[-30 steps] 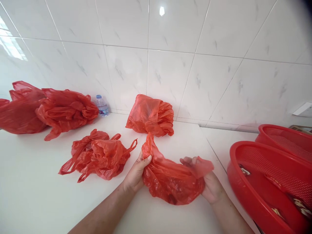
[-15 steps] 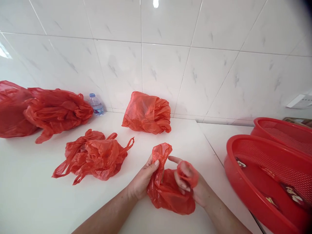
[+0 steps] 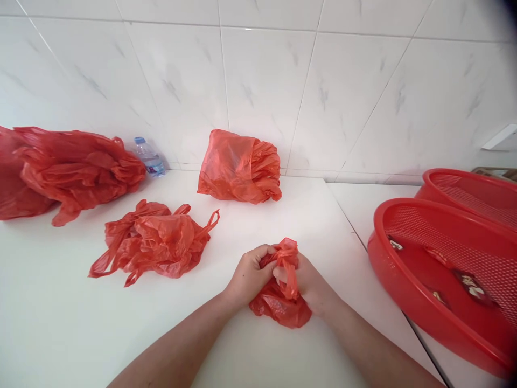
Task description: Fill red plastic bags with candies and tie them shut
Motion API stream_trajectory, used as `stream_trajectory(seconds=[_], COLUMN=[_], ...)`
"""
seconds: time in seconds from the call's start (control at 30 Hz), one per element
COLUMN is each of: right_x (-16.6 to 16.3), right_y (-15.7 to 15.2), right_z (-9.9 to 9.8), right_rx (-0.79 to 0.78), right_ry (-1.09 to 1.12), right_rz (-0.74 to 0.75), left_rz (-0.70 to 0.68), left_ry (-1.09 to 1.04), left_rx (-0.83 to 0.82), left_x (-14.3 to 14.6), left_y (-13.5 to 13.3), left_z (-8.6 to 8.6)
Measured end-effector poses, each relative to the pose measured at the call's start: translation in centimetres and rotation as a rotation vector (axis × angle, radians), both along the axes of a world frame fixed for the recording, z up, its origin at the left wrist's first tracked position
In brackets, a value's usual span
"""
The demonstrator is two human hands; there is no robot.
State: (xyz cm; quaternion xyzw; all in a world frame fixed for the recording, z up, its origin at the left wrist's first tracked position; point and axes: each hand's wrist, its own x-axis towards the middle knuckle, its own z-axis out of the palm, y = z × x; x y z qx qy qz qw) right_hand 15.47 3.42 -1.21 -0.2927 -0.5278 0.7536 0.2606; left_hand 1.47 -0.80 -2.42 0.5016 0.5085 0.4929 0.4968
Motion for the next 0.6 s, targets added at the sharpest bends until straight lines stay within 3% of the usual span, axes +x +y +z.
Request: stream_trajectory(seconds=[0.13,0.27,0.37,0.47,0.6], right_x=[0.1,0.3,0.4,0.6,1.1], right_y=[0.0,0.2,0.3,0.5,0.8], right_z=[0.1,-0.2,-0.5,-0.7,-0.3], right_rx=[-0.044,-0.096,-0.081,-0.043,-0.042], right_ry=[-0.023,-0.007,-0.016,-0.054,0.006], right_rz=[-0.115,-0.115,-0.115,-0.069,-0.003], left_rz=[0.116,0.14,0.086,0.123,0.206], left_ry=[0.316,0.665,0.872,0.872,0.615], left_rx=[0.174,0.728,0.969,0.965,0.543], left_x=[0.0,-0.2,-0.1,-0.2,-1.0], left_y=[-0.4,-0.6,-0.6,-0.5,0.0], left_z=[-0.5,-0.2,0.2,0.1,-0.3])
